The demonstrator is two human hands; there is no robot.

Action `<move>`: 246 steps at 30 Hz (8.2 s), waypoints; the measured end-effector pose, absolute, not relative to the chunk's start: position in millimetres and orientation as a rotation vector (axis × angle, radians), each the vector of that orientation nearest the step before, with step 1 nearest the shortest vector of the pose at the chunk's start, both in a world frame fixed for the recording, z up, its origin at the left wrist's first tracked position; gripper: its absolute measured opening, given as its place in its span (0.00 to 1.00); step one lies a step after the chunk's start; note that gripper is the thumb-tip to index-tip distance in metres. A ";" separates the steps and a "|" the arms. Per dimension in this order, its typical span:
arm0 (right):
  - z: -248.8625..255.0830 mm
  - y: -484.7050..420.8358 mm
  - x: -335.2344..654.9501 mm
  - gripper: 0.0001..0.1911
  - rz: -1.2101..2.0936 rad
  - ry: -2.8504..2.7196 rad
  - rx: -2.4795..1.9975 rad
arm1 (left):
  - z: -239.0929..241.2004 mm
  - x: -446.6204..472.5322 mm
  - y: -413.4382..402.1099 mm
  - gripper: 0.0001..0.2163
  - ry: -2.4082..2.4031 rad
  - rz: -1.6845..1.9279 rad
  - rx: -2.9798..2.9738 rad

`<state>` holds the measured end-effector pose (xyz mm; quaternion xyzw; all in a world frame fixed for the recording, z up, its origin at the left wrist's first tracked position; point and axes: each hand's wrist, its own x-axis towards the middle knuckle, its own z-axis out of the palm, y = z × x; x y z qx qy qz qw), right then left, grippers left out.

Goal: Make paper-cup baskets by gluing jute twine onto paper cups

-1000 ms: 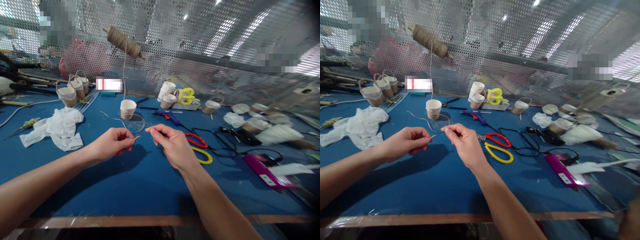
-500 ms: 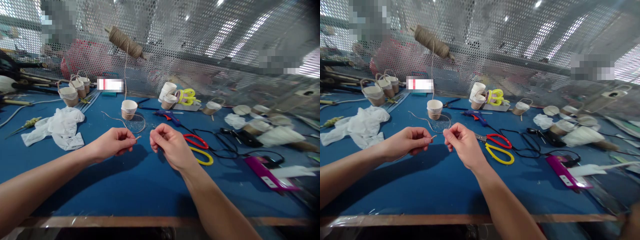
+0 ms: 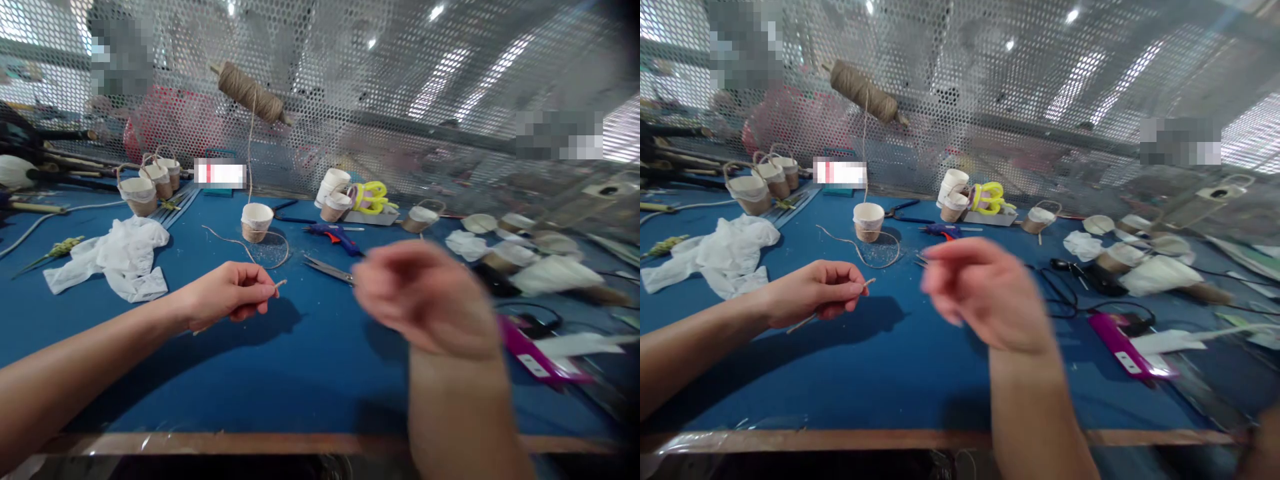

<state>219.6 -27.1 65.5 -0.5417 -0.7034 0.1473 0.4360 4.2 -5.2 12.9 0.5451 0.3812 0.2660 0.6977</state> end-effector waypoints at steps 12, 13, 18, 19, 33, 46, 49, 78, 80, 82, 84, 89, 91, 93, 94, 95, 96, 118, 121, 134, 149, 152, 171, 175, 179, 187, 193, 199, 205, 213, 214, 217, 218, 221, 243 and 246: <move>24.8 -18.2 181.1 0.07 0.883 -1.978 -1.079 | 16.5 3.6 -9.4 0.07 0.800 0.560 1.225; 23.3 -18.1 180.0 0.07 0.878 -1.974 -1.077 | 16.4 3.8 -9.7 0.07 0.809 0.574 1.235; 26.0 -10.1 190.7 0.11 0.986 -1.849 -1.098 | 12.8 4.0 -8.5 0.07 0.796 0.646 1.168; 30.3 -6.1 198.6 0.14 0.927 -1.791 -1.119 | 12.0 3.8 -7.7 0.08 0.788 0.659 1.153; 2.9 109.3 286.9 0.15 0.225 -1.888 -2.357 | 13.2 3.0 -6.3 0.09 0.884 0.684 1.205; 19.5 85.6 270.3 0.10 0.420 -1.626 -2.051 | 14.0 -1.1 0.1 0.10 0.749 0.720 0.966; 34.3 47.1 258.6 0.06 0.656 -1.659 -1.804 | 15.2 -0.7 0.1 0.10 0.726 0.728 0.925; 11.9 -18.9 221.4 0.15 0.109 -2.026 -1.250 | 15.3 3.5 -1.4 0.03 0.751 0.931 0.794; 9.2 -18.9 221.0 0.16 0.089 -2.004 -1.243 | 15.4 3.7 -0.5 0.03 0.751 0.936 0.795; 7.9 -19.6 220.2 0.17 0.087 -1.967 -1.251 | 15.3 4.3 0.6 0.03 0.749 0.940 0.795; 9.0 -20.9 219.4 0.16 0.097 -1.973 -1.281 | 14.7 4.8 1.5 0.03 0.747 0.941 0.798; 16.8 -23.3 218.0 0.14 0.096 -2.067 -1.278 | 12.5 4.6 1.5 0.04 0.750 0.945 0.814; 17.8 -22.9 218.1 0.14 0.085 -2.073 -1.263 | 11.8 4.2 1.2 0.05 0.756 0.949 0.820; 16.6 -21.9 219.5 0.14 0.050 -2.095 -1.255 | 11.4 4.1 1.2 0.06 0.760 0.959 0.828; 15.3 -21.3 220.7 0.13 0.013 -2.115 -1.243 | 11.2 4.2 1.4 0.06 0.762 0.963 0.831; 13.7 -20.6 222.1 0.12 -0.042 -2.131 -1.225 | 11.1 4.2 1.5 0.06 0.764 0.967 0.833; 12.1 -20.0 223.5 0.11 -0.101 -2.140 -1.209 | 10.9 4.3 1.6 0.07 0.766 0.971 0.836; 17.5 -21.1 214.9 0.05 -0.022 -2.041 -1.186 | 6.4 3.0 3.1 0.07 0.878 1.001 0.948; 14.8 -22.5 218.3 0.03 0.018 -2.092 -1.204 | 7.0 3.2 2.4 0.07 0.881 1.007 0.959; 14.8 -22.8 219.0 0.04 -0.076 -2.095 -1.143 | 11.2 4.0 -0.6 0.05 0.759 0.956 0.812; 28.7 -22.3 212.0 0.08 0.142 -2.116 -1.195 | 12.9 4.7 -0.7 0.06 0.733 0.933 0.771; 29.1 -22.9 210.3 0.07 0.121 -2.083 -1.185 | 13.0 4.3 -1.1 0.07 0.726 0.929 0.779; 19.1 -23.1 219.0 0.07 -0.079 -2.051 -1.190 | 8.9 3.9 1.1 0.07 0.692 0.926 0.796; 14.0 -22.7 225.3 0.07 -0.090 -2.072 -1.222 | 9.4 3.8 1.0 0.07 0.698 0.923 0.790; 8.3 -21.5 229.8 0.09 -0.025 -2.074 -1.220 | 10.3 3.7 1.1 0.06 0.691 0.915 0.800; 5.9 -23.2 226.1 0.12 0.090 -2.004 -1.226 | 9.7 3.9 0.4 0.08 0.698 0.913 0.833; 10.3 -23.2 224.1 0.11 0.195 -2.010 -1.245 | 10.2 4.6 1.0 0.07 0.708 0.915 0.831; 7.9 -22.8 224.9 0.10 0.155 -1.982 -1.233 | 10.6 4.3 -0.2 0.06 0.687 0.915 0.818; 6.5 -20.9 230.3 0.09 0.160 -2.043 -1.181 | 10.1 4.0 0.0 0.06 0.685 0.907 0.809; 5.8 -21.3 232.9 0.05 0.052 -2.112 -1.190 | 10.9 5.4 -0.1 0.05 0.681 0.912 0.794; 6.7 -22.2 230.9 0.05 0.035 -2.102 -1.208 | 10.9 5.4 0.0 0.05 0.681 0.914 0.798; 9.7 -24.7 225.5 0.07 -0.027 -2.070 -1.263 | 10.5 5.3 0.6 0.06 0.681 0.920 0.809; 10.8 -25.2 224.1 0.06 -0.034 -2.059 -1.265 | 10.3 5.3 0.9 0.06 0.680 0.918 0.811; 14.2 -25.5 220.4 0.04 0.029 -2.039 -1.217 | 9.5 5.6 1.3 0.06 0.675 0.916 0.817; 15.4 -24.1 219.3 0.03 0.059 -2.077 -1.207 | 10.1 5.5 -0.3 0.07 0.675 0.936 0.834; 16.5 -24.1 219.6 0.05 -0.026 -2.044 -1.230 | 11.3 5.4 -1.2 0.08 0.663 0.925 0.824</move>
